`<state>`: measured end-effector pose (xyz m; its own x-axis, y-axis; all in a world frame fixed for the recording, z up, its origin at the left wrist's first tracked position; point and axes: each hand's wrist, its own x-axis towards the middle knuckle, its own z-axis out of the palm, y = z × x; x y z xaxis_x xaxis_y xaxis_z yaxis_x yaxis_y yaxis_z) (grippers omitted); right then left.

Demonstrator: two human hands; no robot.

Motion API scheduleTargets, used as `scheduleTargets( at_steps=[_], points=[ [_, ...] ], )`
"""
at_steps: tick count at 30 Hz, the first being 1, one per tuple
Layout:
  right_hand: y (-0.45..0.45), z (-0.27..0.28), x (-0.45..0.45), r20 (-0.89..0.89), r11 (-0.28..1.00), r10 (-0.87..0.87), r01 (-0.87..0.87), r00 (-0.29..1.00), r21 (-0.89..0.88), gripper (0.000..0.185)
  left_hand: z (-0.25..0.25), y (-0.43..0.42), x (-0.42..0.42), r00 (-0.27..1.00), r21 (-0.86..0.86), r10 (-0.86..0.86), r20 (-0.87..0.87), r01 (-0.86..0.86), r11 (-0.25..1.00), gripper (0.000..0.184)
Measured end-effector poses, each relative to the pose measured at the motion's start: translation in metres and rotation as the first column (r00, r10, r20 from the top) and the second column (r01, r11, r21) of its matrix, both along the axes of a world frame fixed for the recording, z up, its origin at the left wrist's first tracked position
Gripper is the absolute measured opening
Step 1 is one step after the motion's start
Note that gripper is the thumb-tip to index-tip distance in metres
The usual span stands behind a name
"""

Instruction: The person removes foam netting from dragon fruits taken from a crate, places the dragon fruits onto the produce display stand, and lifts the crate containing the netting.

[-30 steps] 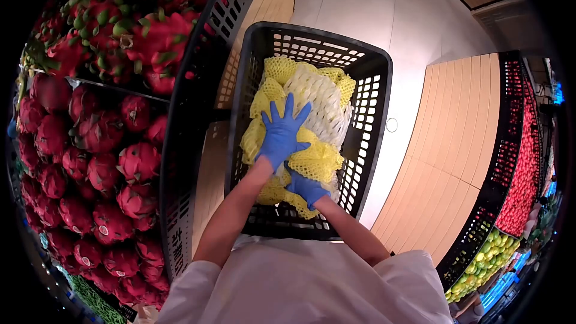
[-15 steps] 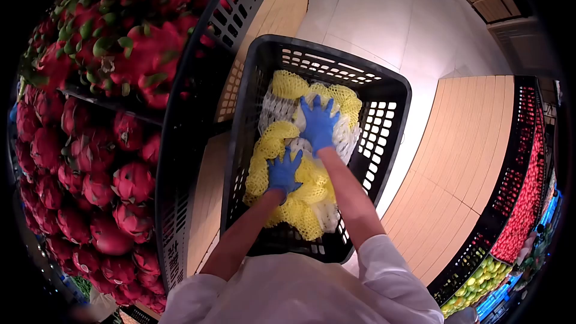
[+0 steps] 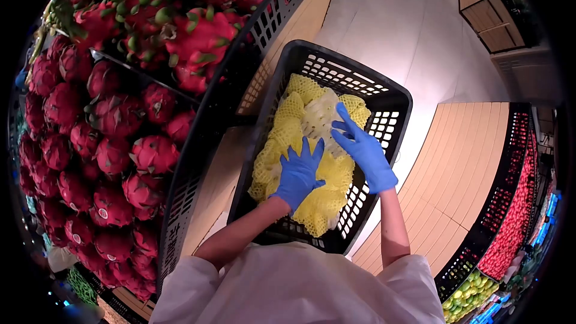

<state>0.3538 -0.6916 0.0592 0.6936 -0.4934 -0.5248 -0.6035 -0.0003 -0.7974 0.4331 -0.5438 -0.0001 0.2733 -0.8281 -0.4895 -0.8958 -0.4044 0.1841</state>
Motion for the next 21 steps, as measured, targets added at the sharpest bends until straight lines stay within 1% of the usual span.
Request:
scheduleTargets(
  at_steps=[1, 2, 3, 4, 5, 6, 7, 8, 9, 10, 11, 12, 13, 14, 15, 16, 17, 18, 20, 21],
  points=[
    [0.006, 0.011, -0.01, -0.009, 0.996, -0.092, 0.092, 0.996, -0.008, 0.062, 0.012, 0.007, -0.001, 0.997, -0.008, 0.001, -0.076, -0.002, 1.0, 0.092],
    [0.011, 0.016, -0.022, -0.004, 0.996, -0.086, 0.086, 0.996, -0.016, 0.062, 0.026, 0.014, 0.0, 0.989, -0.019, 0.002, -0.15, -0.004, 1.0, 0.091],
    [0.015, 0.019, -0.035, 0.084, 0.971, -0.238, 0.236, 0.968, 0.038, 0.066, 0.045, 0.021, 0.003, 0.99, -0.102, -0.037, -0.138, 0.023, 0.995, 0.081],
    [0.022, 0.021, -0.047, 0.162, 0.921, -0.389, 0.376, 0.907, 0.104, 0.07, 0.049, 0.03, 0.003, 0.99, -0.109, -0.037, -0.136, 0.022, 0.994, 0.081],
    [0.031, 0.023, -0.056, 0.266, 0.866, -0.456, 0.492, 0.849, -0.088, 0.076, 0.052, 0.039, 0.004, 0.978, -0.273, -0.045, -0.202, -0.012, 0.962, 0.07],
    [0.041, 0.022, -0.065, 0.382, 0.755, -0.491, 0.601, 0.783, -0.261, 0.081, 0.055, 0.047, 0.007, 0.961, -0.429, -0.068, -0.266, -0.055, 0.902, 0.059],
    [0.049, 0.006, -0.086, 0.314, 0.603, -0.491, 0.577, 0.812, -0.55, 0.089, 0.055, 0.054, 0.012, 0.961, -0.439, -0.077, -0.266, -0.049, 0.897, 0.059],
    [0.063, -0.009, -0.099, 0.326, 0.492, -0.553, 0.617, 0.766, -0.614, 0.093, 0.053, 0.061, 0.019, 0.887, -0.513, -0.073, -0.457, -0.196, 0.836, 0.045],
    [0.085, -0.032, -0.112, 0.255, 0.51, -0.697, 0.714, 0.67, -0.481, 0.087, 0.053, 0.068, 0.026, 0.772, -0.543, -0.094, -0.629, -0.35, 0.763, 0.031],
    [0.103, -0.054, -0.121, 0.154, 0.49, -0.812, 0.802, 0.562, -0.341, 0.081, 0.061, 0.073, 0.033, 0.769, -0.549, -0.105, -0.63, -0.346, 0.761, 0.031],
    [0.109, -0.068, -0.13, -0.015, 0.582, -0.812, 0.806, 0.584, -0.111, 0.07, 0.076, 0.077, 0.04, 0.703, -0.449, 0.066, -0.709, -0.521, 0.726, 0.025],
    [0.109, -0.077, -0.143, -0.173, 0.61, -0.762, 0.781, 0.624, 0.133, 0.06, 0.089, 0.082, 0.048, 0.599, -0.335, 0.231, -0.767, -0.68, 0.652, 0.018],
    [0.106, -0.075, -0.143, -0.298, 0.608, -0.73, 0.784, 0.615, 0.127, 0.04, 0.098, 0.088, 0.056, 0.505, -0.271, 0.29, -0.813, -0.769, 0.58, 0.015],
    [0.113, -0.077, -0.138, -0.216, 0.497, -0.819, 0.845, 0.532, 0.199, 0.031, 0.104, 0.096, 0.065, 0.402, -0.201, 0.342, -0.849, -0.845, 0.496, 0.013],
    [0.115, -0.072, -0.139, -0.196, 0.511, -0.81, 0.829, 0.553, 0.228, 0.029, 0.107, 0.105, 0.071, 0.366, -0.222, 0.303, -0.88, -0.88, 0.419, 0.014],
    [0.114, -0.068, -0.139, -0.17, 0.531, -0.798, 0.808, 0.578, 0.257, 0.026, 0.109, 0.113, 0.077, 0.361, -0.223, 0.302, -0.882, -0.886, 0.406, 0.014],
    [0.115, -0.064, -0.138, -0.163, 0.536, -0.794, 0.801, 0.586, 0.268, 0.025, 0.111, 0.122, 0.084, 0.253, -0.142, 0.259, -0.932, -0.914, 0.38, 0.016],
    [0.115, -0.061, -0.138, -0.157, 0.562, -0.783, 0.793, 0.602, 0.236, 0.023, 0.114, 0.131, 0.088, 0.141, -0.057, 0.212, -0.967, -0.932, 0.359, 0.019],
    [0.118, -0.034, -0.127, -0.149, 0.572, -0.785, 0.796, 0.601, 0.198, 0.023, 0.118, 0.146, 0.092, 0.132, -0.055, 0.232, -0.964, -0.948, 0.312, 0.021],
    [0.119, -0.029, -0.131, -0.131, 0.586, -0.777, 0.784, 0.616, 0.204, 0.023, 0.118, 0.153, 0.095, 0.144, -0.077, 0.24, -0.96, -0.961, 0.266, 0.022]
  ],
)
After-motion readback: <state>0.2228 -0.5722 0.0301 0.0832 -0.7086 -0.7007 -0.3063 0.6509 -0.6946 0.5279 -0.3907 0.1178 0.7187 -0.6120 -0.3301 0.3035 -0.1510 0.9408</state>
